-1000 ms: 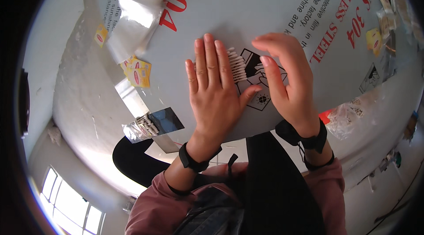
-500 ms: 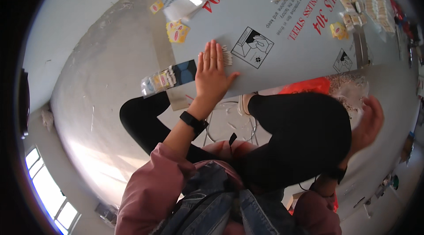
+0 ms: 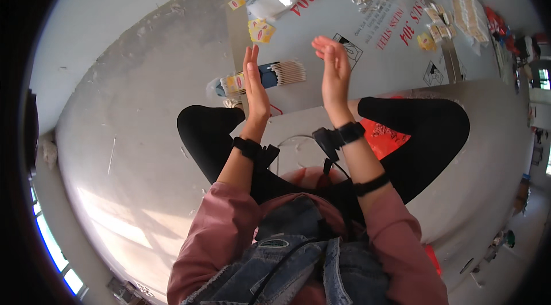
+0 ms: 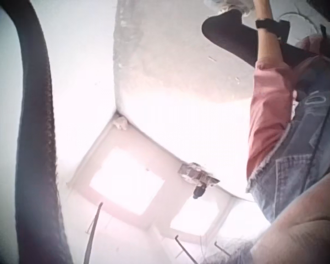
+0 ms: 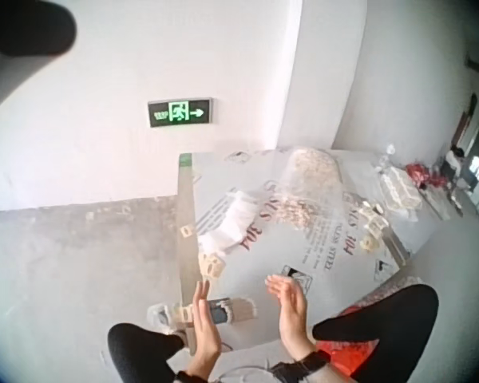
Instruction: The person is counting and arranging cotton swabs into small plastic bags at a workstation.
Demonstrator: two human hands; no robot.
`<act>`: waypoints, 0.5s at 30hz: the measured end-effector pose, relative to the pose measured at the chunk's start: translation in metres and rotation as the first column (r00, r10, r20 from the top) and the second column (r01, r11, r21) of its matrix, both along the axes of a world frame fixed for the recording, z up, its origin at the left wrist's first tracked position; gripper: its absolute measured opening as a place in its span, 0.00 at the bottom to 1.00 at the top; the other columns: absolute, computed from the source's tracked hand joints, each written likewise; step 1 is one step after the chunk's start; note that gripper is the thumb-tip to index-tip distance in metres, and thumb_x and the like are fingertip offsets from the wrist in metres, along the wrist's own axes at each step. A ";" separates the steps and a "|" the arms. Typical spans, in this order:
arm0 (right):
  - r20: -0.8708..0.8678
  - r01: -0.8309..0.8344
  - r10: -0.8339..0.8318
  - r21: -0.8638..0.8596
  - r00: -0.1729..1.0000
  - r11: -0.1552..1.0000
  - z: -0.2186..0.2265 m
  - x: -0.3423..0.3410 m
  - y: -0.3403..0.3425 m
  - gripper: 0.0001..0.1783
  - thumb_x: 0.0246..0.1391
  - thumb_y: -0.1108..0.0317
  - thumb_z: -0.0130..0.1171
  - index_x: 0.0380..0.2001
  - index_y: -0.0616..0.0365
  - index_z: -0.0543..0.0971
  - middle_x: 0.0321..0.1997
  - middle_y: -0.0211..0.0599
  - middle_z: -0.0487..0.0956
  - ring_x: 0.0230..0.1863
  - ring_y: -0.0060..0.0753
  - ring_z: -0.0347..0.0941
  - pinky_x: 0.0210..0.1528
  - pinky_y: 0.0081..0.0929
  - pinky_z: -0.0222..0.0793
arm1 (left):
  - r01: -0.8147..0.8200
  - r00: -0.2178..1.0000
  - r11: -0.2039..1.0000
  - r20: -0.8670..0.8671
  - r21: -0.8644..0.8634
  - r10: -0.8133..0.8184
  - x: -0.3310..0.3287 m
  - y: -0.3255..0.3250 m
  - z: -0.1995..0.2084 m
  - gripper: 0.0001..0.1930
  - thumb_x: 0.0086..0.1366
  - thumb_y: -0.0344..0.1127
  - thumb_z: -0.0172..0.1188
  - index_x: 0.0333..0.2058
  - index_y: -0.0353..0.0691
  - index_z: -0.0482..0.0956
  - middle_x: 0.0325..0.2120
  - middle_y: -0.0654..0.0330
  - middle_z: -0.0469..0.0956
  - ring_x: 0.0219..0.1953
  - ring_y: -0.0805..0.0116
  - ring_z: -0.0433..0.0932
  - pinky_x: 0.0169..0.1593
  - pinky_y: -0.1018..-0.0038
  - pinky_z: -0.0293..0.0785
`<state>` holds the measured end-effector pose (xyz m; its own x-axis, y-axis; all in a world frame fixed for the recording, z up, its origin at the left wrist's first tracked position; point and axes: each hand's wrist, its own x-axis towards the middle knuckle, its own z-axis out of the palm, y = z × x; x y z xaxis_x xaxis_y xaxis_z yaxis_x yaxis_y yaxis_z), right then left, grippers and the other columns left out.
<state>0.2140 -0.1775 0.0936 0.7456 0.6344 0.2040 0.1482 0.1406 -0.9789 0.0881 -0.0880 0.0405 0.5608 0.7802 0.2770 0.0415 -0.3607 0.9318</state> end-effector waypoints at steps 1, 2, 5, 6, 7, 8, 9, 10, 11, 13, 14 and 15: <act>0.000 -0.008 0.008 -0.005 1.000 1.000 -0.022 0.001 0.008 0.25 0.75 0.53 0.40 0.56 0.65 0.73 0.59 0.45 0.77 0.60 0.38 0.74 0.65 0.35 0.66 | -0.006 0.997 0.998 0.074 -0.064 0.010 0.003 0.005 -0.005 0.38 0.77 0.57 0.39 0.73 0.35 0.47 0.73 0.46 0.52 0.76 0.54 0.46 0.76 0.58 0.39; -0.024 -0.008 0.008 -0.015 1.000 1.000 -0.036 -0.003 0.016 0.26 0.75 0.51 0.40 0.57 0.64 0.73 0.59 0.44 0.77 0.61 0.38 0.73 0.66 0.35 0.65 | -0.010 0.990 0.991 0.141 -0.131 0.028 0.003 0.009 -0.011 0.38 0.77 0.58 0.38 0.73 0.36 0.47 0.73 0.46 0.52 0.76 0.54 0.46 0.76 0.59 0.38; -0.067 -0.011 0.008 -0.046 0.998 0.999 -0.068 -0.006 0.029 0.28 0.75 0.49 0.39 0.58 0.63 0.73 0.60 0.43 0.76 0.63 0.38 0.72 0.68 0.35 0.63 | 0.003 0.946 0.941 0.307 -0.338 0.107 0.001 0.013 -0.035 0.36 0.78 0.58 0.34 0.74 0.39 0.46 0.73 0.48 0.53 0.76 0.57 0.46 0.76 0.60 0.36; -0.065 -0.001 -0.003 -0.050 0.998 0.999 -0.071 -0.009 0.035 0.28 0.75 0.49 0.39 0.58 0.63 0.73 0.60 0.42 0.76 0.64 0.38 0.71 0.69 0.35 0.62 | 0.021 0.925 0.914 0.355 -0.404 0.135 0.002 0.015 -0.037 0.36 0.78 0.58 0.33 0.74 0.40 0.46 0.73 0.49 0.53 0.76 0.58 0.46 0.76 0.61 0.35; -0.080 0.003 -0.008 -0.066 0.997 0.998 -0.073 -0.013 0.038 0.28 0.75 0.49 0.39 0.58 0.63 0.73 0.60 0.42 0.76 0.64 0.38 0.71 0.69 0.35 0.62 | 0.019 0.931 0.908 0.339 -0.419 0.137 0.004 0.009 -0.037 0.36 0.78 0.58 0.33 0.74 0.40 0.46 0.73 0.49 0.53 0.76 0.58 0.46 0.76 0.61 0.35; -0.059 -0.006 0.003 -0.058 0.998 0.998 -0.070 -0.019 0.039 0.25 0.75 0.52 0.41 0.57 0.63 0.74 0.59 0.42 0.77 0.62 0.37 0.71 0.68 0.34 0.62 | 0.017 0.932 0.895 0.331 -0.447 0.148 0.007 0.006 -0.030 0.36 0.78 0.58 0.33 0.74 0.39 0.46 0.73 0.48 0.54 0.76 0.58 0.46 0.76 0.61 0.36; -0.038 -0.014 0.012 -0.051 0.999 0.999 -0.071 -0.023 0.038 0.23 0.75 0.55 0.43 0.56 0.63 0.75 0.57 0.41 0.77 0.61 0.36 0.71 0.67 0.33 0.63 | 0.016 0.933 0.880 0.324 -0.474 0.157 0.010 0.003 -0.024 0.36 0.78 0.58 0.33 0.74 0.39 0.46 0.72 0.48 0.54 0.76 0.58 0.47 0.76 0.62 0.36; -0.048 -0.009 0.006 -0.066 0.999 0.998 -0.072 -0.026 0.039 0.23 0.75 0.55 0.43 0.56 0.63 0.75 0.57 0.41 0.77 0.61 0.36 0.71 0.67 0.33 0.63 | 0.016 0.934 0.866 0.317 -0.500 0.166 0.012 0.001 -0.017 0.36 0.78 0.58 0.33 0.74 0.39 0.46 0.72 0.47 0.54 0.75 0.58 0.47 0.76 0.62 0.36; 0.013 -0.005 0.006 -0.100 1.000 0.995 -0.075 -0.028 0.040 0.22 0.75 0.56 0.43 0.55 0.63 0.75 0.58 0.41 0.77 0.61 0.35 0.71 0.66 0.33 0.63 | 0.015 0.933 0.854 0.314 -0.520 0.174 0.013 0.001 -0.014 0.36 0.78 0.58 0.33 0.74 0.39 0.46 0.72 0.47 0.54 0.75 0.58 0.48 0.76 0.63 0.37; 0.069 0.008 0.001 -0.126 0.998 0.992 -0.076 -0.029 0.041 0.19 0.74 0.59 0.45 0.54 0.63 0.75 0.57 0.41 0.77 0.60 0.34 0.72 0.65 0.32 0.63 | 0.015 0.930 0.830 0.312 -0.557 0.192 0.014 0.001 -0.007 0.36 0.78 0.58 0.33 0.74 0.38 0.46 0.72 0.46 0.55 0.75 0.58 0.49 0.76 0.63 0.38; 0.064 0.005 0.003 -0.130 0.998 0.992 -0.077 -0.028 0.043 0.19 0.74 0.59 0.45 0.54 0.63 0.75 0.57 0.41 0.77 0.60 0.34 0.72 0.65 0.32 0.63 | 0.011 0.928 0.820 0.311 -0.572 0.205 0.013 0.002 -0.006 0.36 0.78 0.58 0.33 0.74 0.38 0.46 0.72 0.45 0.55 0.75 0.58 0.49 0.76 0.64 0.38; 0.111 0.022 -0.004 -0.158 0.994 0.987 -0.077 -0.027 0.044 0.18 0.73 0.61 0.47 0.55 0.63 0.75 0.58 0.43 0.77 0.60 0.38 0.72 0.65 0.34 0.64 | -0.002 0.909 0.814 0.338 -0.581 0.244 0.011 0.006 -0.005 0.35 0.78 0.57 0.34 0.73 0.37 0.48 0.71 0.45 0.56 0.75 0.58 0.50 0.76 0.65 0.40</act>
